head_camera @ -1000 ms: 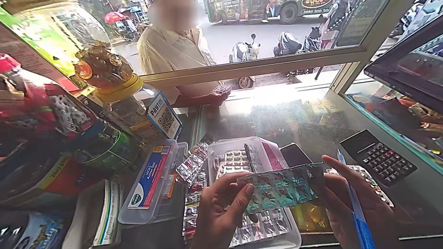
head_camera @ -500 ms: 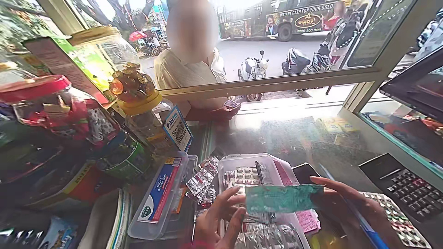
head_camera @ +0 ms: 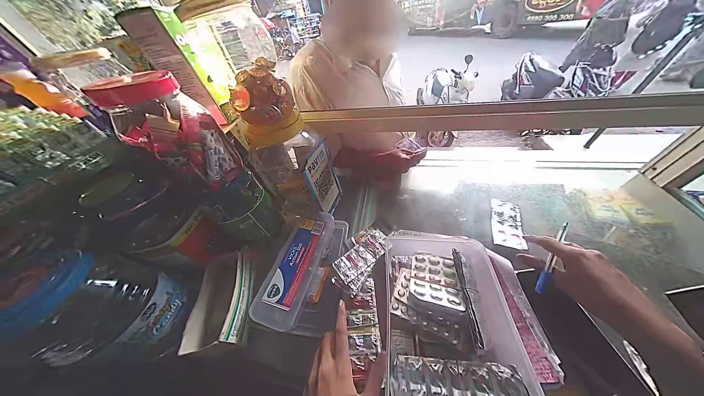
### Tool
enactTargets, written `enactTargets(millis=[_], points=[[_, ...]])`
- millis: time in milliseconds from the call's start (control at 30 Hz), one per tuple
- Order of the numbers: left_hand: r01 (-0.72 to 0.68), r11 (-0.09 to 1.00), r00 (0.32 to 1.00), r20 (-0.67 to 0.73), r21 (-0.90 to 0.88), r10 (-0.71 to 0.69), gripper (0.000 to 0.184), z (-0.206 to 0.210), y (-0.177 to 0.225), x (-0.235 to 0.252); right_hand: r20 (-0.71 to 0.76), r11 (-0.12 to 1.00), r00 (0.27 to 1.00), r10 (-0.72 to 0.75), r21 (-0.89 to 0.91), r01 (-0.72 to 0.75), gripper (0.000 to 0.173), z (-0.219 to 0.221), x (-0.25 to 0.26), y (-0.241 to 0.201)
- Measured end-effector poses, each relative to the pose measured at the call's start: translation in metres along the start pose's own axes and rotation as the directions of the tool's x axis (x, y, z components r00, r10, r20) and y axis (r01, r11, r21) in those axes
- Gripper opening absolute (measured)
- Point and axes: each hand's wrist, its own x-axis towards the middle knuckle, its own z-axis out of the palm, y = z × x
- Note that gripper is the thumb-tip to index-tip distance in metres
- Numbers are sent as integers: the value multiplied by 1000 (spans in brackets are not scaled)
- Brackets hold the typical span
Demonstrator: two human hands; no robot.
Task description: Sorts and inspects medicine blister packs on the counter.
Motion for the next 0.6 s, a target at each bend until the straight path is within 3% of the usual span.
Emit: enactTargets(millis=[133, 200, 400, 500, 600], points=[[41, 999, 998, 56, 17, -42, 106, -9, 1, 4, -250, 987, 957, -150, 10, 158, 42, -3, -21, -15], [34, 999, 999, 19, 25, -35, 99, -13, 1, 5, -343, 975, 915, -212, -4, 224, 49, -5, -27, -33], [27, 1000, 1000, -3, 15, -26, 86, -23, -12, 8, -388, 877, 839, -383, 134, 462, 37, -8, -19, -90], [41, 996, 997, 55, 79, -45, 99, -17, -8, 7, -173, 728, 766, -620, 238, 643, 36, 6, 17, -141], [58, 989, 998, -14, 133, -57, 97, -7, -2, 7, 322, 686, 607, -727, 288, 668, 50, 20, 62, -202]])
